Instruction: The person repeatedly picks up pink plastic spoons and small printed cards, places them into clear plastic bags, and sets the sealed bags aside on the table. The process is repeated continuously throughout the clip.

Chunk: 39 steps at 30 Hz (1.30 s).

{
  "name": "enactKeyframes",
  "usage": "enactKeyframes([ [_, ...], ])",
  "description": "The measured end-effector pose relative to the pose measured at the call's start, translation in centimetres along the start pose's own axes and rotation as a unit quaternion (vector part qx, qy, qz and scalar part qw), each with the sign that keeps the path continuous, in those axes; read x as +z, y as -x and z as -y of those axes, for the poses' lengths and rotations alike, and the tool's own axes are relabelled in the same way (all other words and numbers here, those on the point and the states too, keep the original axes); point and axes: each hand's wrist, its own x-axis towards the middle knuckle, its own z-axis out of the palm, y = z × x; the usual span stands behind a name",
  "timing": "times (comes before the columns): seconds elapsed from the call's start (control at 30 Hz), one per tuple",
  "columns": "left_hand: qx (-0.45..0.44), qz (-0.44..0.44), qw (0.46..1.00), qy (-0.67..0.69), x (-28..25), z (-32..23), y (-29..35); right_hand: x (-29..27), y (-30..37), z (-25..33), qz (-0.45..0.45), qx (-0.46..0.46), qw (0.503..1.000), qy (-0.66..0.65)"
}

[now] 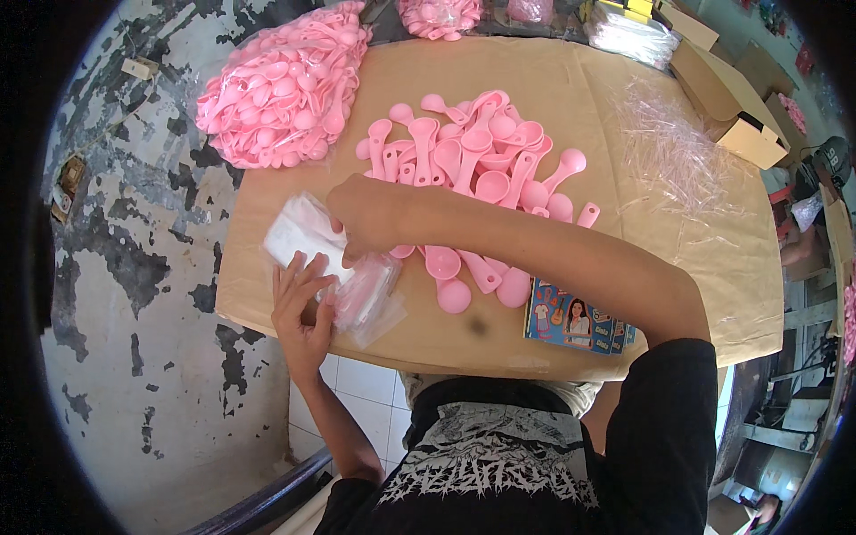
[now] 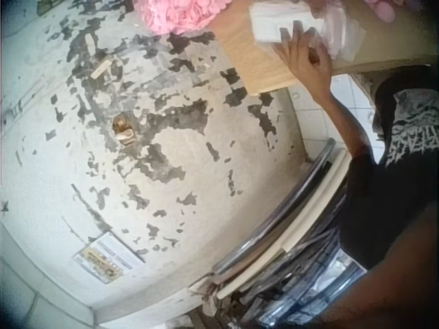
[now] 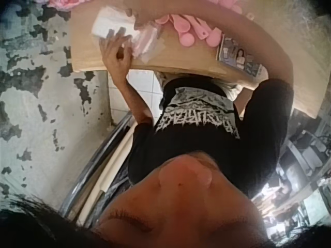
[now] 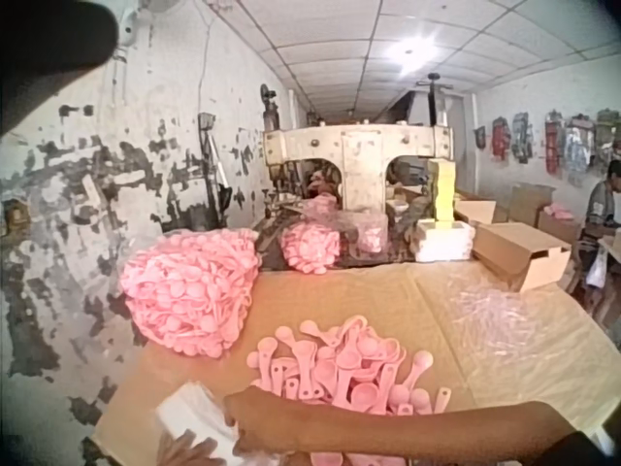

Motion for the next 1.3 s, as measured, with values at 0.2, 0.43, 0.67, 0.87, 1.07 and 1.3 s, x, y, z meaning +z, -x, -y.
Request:
enactKeyframes([
  [0.2,0.000,0.007,1.000,-0.028,0.2,-0.3,-0.4,-1.6,-0.1,0.5,0.033,0.012,0.999,0.038],
  [0.43,-0.008,0.012,0.999,-0.038,-0.2,-0.7,-0.5,-3.4,1.1,0.4,0.028,0.093,0.994,0.053],
  [0.67,-0.057,-0.001,0.996,0.067,-1.1,-5.5,-3.0,-6.9,6.9,1.8,-0.157,-0.065,0.985,-0.031],
  [0.87,-0.176,0.014,0.753,0.634,4.7,-11.5,-5.4,-7.8,13.6,4.7,0.038,0.098,0.990,-0.096],
  [1.07,-0.235,0.007,0.636,0.735,8.0,-14.8,-7.0,-7.9,23.7,1.8,0.027,0.166,0.978,0.122],
  [1.3,-0.217,0.022,0.613,0.759,10.0,-12.6,-5.5,-8.1,23.4,0.7,0.029,0.253,0.967,0.029],
])
